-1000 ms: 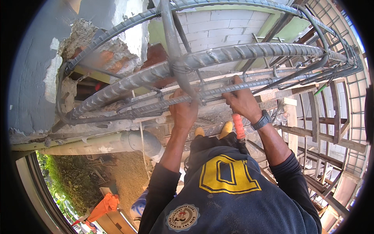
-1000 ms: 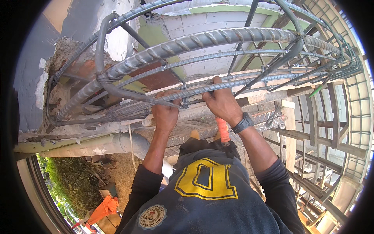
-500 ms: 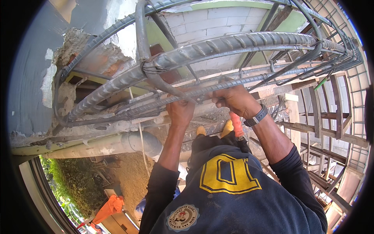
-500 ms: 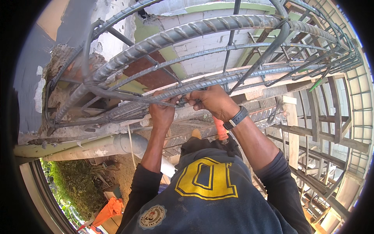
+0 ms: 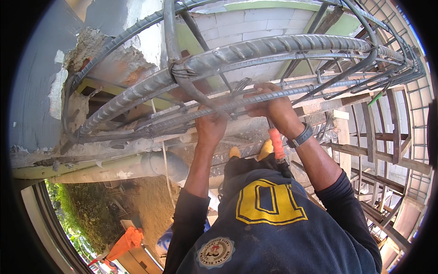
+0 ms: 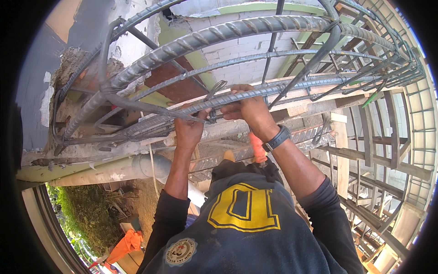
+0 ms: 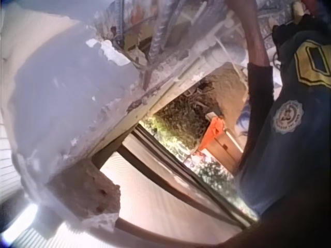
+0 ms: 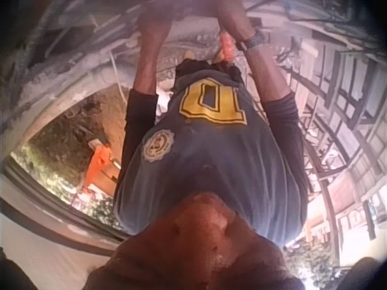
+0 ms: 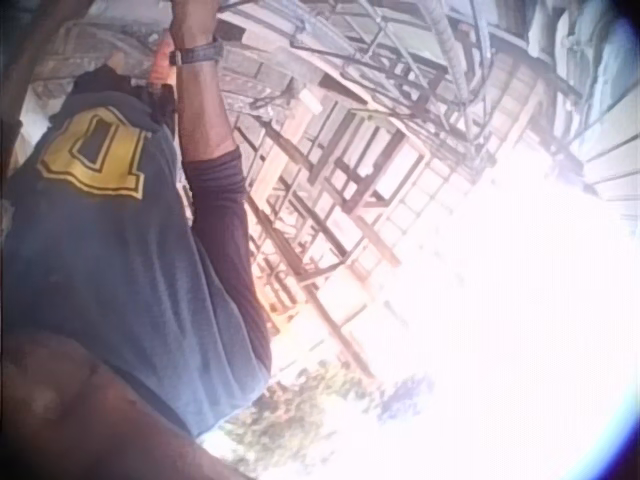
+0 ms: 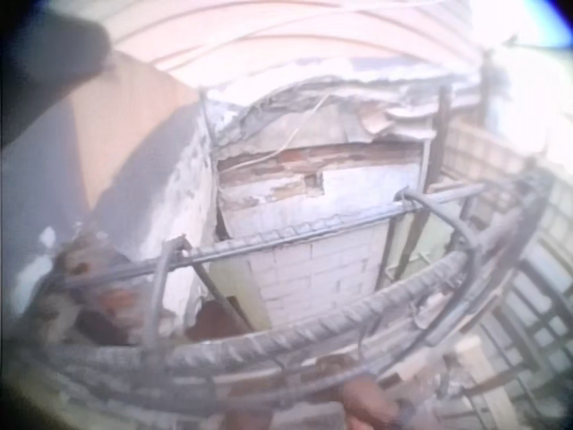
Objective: The person ties sections of rebar together using wire and a pair of pliers. They wrap the wire around the metal rods, twist it tightly with the tool, and cut the excess wire.
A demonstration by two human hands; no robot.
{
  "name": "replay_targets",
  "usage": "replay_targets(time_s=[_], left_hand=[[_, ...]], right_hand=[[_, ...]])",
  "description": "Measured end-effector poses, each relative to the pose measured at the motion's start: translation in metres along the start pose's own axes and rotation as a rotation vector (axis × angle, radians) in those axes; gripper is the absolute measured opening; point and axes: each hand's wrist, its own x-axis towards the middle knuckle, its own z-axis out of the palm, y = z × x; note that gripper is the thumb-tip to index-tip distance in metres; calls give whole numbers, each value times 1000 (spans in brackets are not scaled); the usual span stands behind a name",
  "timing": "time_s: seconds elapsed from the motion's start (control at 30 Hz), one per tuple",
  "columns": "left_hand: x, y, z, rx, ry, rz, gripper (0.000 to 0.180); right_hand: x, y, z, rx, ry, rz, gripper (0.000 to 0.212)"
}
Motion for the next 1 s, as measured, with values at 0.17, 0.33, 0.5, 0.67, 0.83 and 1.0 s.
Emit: replay_targets(time_s=[0.17, 0.33, 0.5, 0.67, 0.83, 1.0], left_hand=[[1, -6, -2, 37, -14, 57, 19], [2, 12, -4, -223, -10, -105, 19], [9, 9, -9, 79, -54, -47, 15], [30, 50, -19, 4, -140, -210, 19], [51, 47, -20, 39, -309, -190, 19], [57, 26, -19, -249, -377, -299, 23]], right_hand=[[5, 42, -7, -1346, 238, -718, 27], [24, 43, -6, -1393, 143, -701, 22], [22, 46, -10, -1458, 82, -890, 17], [21, 46, -19, -1609, -4, -1024, 18], [25, 19, -26, -1983, -209, -1079, 34], [25, 3, -20, -2133, -401, -1046, 43]])
